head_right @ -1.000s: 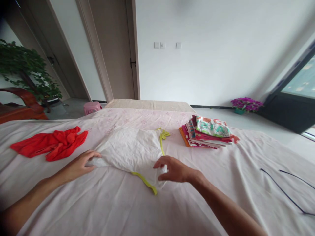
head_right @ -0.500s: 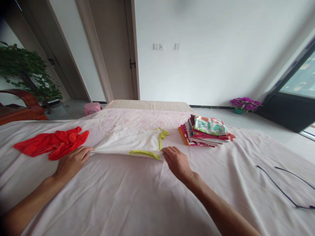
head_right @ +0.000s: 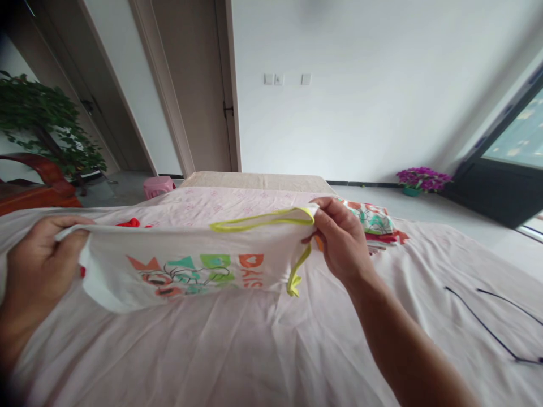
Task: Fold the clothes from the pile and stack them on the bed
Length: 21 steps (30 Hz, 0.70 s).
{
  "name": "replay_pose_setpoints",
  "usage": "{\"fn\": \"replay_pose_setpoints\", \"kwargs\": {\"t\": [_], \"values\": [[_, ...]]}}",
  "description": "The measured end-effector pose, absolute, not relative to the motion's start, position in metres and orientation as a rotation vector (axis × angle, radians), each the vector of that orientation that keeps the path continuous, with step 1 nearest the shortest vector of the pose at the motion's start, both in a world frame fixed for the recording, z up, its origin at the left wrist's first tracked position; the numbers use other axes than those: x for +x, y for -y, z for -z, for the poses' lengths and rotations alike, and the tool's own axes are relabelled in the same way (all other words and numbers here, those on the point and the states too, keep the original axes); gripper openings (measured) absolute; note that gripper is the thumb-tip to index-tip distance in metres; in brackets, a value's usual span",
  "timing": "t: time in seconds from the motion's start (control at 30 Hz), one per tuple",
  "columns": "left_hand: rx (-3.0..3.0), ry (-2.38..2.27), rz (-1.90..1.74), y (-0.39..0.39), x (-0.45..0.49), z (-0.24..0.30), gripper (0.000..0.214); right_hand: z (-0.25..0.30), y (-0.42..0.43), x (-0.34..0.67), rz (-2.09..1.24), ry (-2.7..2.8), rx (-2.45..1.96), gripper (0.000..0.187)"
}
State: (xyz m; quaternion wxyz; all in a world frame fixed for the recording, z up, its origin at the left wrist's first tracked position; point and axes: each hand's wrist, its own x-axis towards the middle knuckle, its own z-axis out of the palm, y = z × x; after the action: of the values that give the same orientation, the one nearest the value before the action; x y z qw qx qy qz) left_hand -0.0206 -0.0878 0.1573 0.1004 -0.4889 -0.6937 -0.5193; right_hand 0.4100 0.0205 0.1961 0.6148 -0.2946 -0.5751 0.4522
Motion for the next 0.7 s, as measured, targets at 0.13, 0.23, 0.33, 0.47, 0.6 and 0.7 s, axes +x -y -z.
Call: {"fn": "replay_pose_setpoints", "kwargs": {"t": [0.13,0.23,0.33,0.47,0.6,0.7], "values": [[-1.675,2.198,1.337,0.042,-0.029,-0.158,0.028,-0.191,-0.090,0.392,-1.141,1.464,-0.808,0.022],[-1.587,2.214,1.251,0.001,-0.038,-0.167,0.031,-0.191,-0.140,0.379,-1.026,1.420,-0.902,0.018],[-1.479,2.111,1.325,-0.022,-0.041,-0.195,0.036,-0.210,-0.164,0.376,-0.829,1.396,-0.775,0.013],[-1.487,1.826,1.388,-0.019,-0.040,-0.217,0.038,-0.230,-0.151,0.386,-0.658,1.416,-0.645,0.011],[-1.670,1.894,1.294,0.001,-0.049,-0.173,0.035,-0.190,-0.122,0.408,-0.716,1.578,-0.695,0.017],[-1.960,1.970,1.152,0.013,-0.062,-0.108,0.035,-0.124,-0.106,0.427,-0.844,1.797,-0.771,0.026]]}}
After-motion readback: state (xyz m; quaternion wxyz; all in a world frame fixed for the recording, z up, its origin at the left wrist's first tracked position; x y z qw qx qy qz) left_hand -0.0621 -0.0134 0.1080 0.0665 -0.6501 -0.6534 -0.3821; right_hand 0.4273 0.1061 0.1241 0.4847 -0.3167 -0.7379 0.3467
